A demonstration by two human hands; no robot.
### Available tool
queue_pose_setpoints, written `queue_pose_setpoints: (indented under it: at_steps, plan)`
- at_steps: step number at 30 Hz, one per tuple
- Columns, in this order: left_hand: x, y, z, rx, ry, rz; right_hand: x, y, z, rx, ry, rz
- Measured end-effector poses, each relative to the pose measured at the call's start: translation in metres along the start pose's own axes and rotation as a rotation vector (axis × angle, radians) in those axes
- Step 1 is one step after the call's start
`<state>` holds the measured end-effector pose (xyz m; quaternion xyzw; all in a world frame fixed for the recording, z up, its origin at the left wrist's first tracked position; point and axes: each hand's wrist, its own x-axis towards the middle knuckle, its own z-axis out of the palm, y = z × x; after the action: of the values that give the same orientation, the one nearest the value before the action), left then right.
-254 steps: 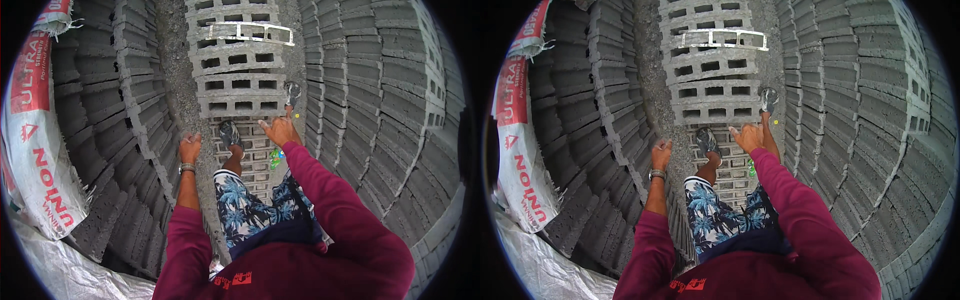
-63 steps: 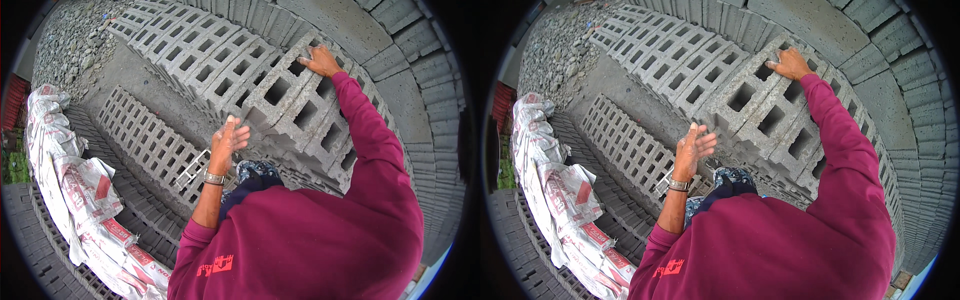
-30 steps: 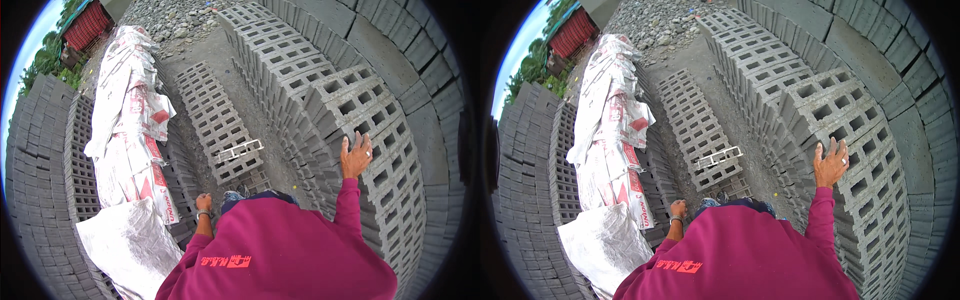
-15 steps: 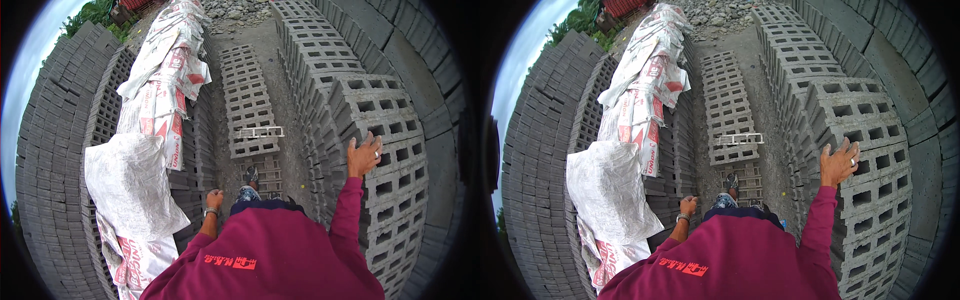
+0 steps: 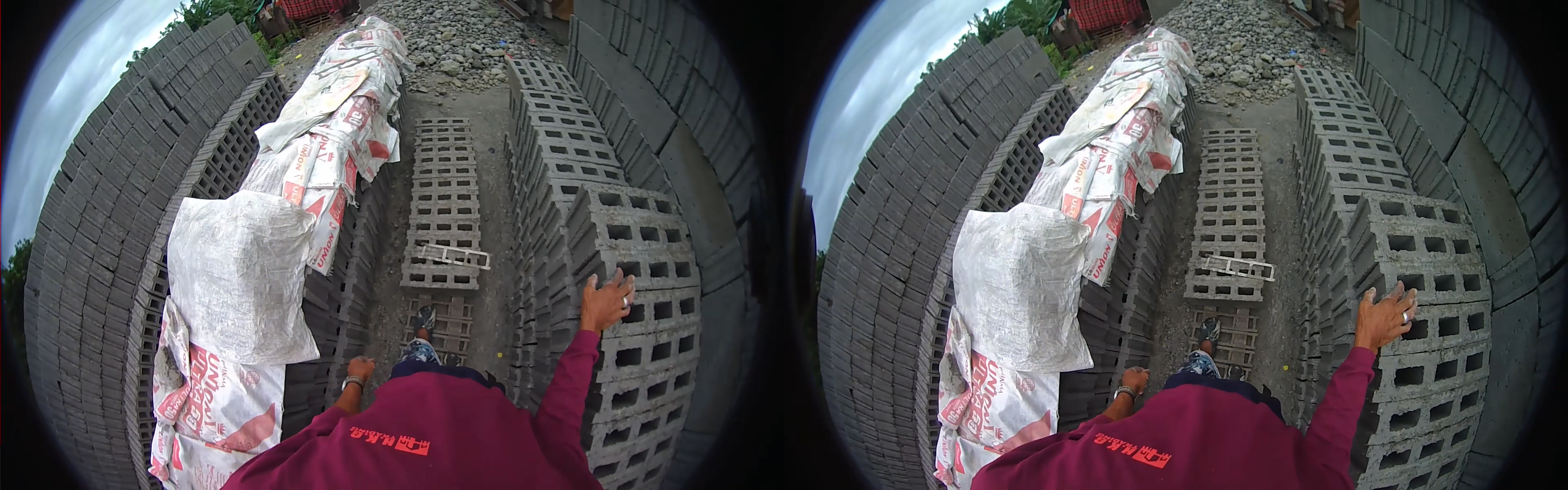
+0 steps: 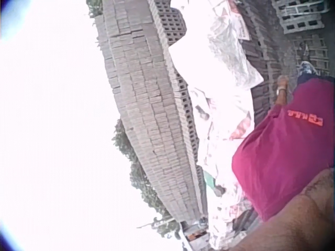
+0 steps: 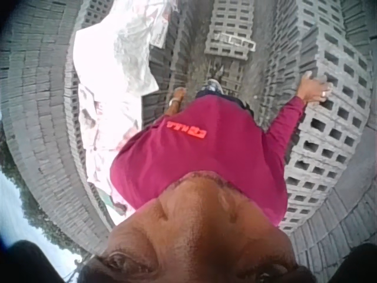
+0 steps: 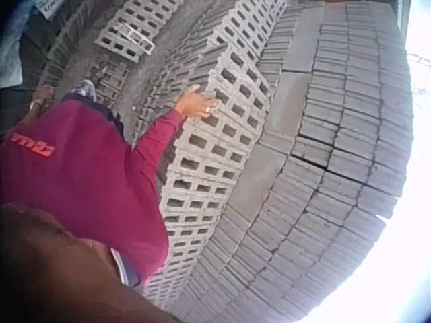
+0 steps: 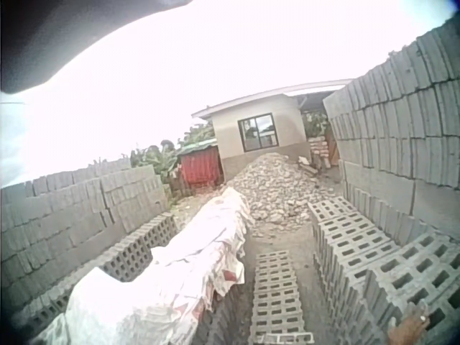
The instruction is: The person handles concrete masonry units by picking them up from a stack, turning them over to inspect the holes, and then placing them onto a different part of the pile.
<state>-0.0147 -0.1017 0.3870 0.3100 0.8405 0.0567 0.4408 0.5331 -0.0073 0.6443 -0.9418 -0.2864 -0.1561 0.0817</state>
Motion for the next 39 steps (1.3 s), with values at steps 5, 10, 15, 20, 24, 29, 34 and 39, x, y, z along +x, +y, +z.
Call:
queue_pose_setpoints:
  at_steps: [5, 10, 15, 20, 24, 29, 34, 39]
  plan:
    - [0.003, 0.028, 0.004, -0.056, -0.005, 0.087, 0.003, 0.009, 0.000, 0.037, -0.061, -0.053]
    - [0.001, 0.039, 0.000, -0.003, -0.003, 0.158, 0.002, 0.016, -0.001, 0.052, -0.094, -0.093]
    - [0.013, 0.032, 0.003, -0.003, -0.007, 0.112, -0.001, 0.017, 0.001, 0.067, -0.046, -0.142]
    - [0.002, 0.026, -0.003, -0.112, -0.071, 0.137, -0.001, 0.014, 0.001, 0.064, -0.050, -0.159]
    - [-0.012, 0.023, -0.009, -0.239, -0.137, 0.044, 0.002, 0.016, 0.009, 0.057, 0.006, -0.174]
    - [-0.032, 0.010, -0.003, -0.201, -0.125, -0.004, 0.002, 0.020, 0.011, 0.035, 0.014, -0.179]
    - [-0.031, -0.006, -0.006, -0.144, -0.097, -0.010, -0.003, 0.021, 0.013, 0.055, 0.023, -0.198]
    - [-0.023, 0.000, -0.005, -0.159, -0.105, 0.021, -0.002, 0.019, 0.013, 0.040, 0.021, -0.189]
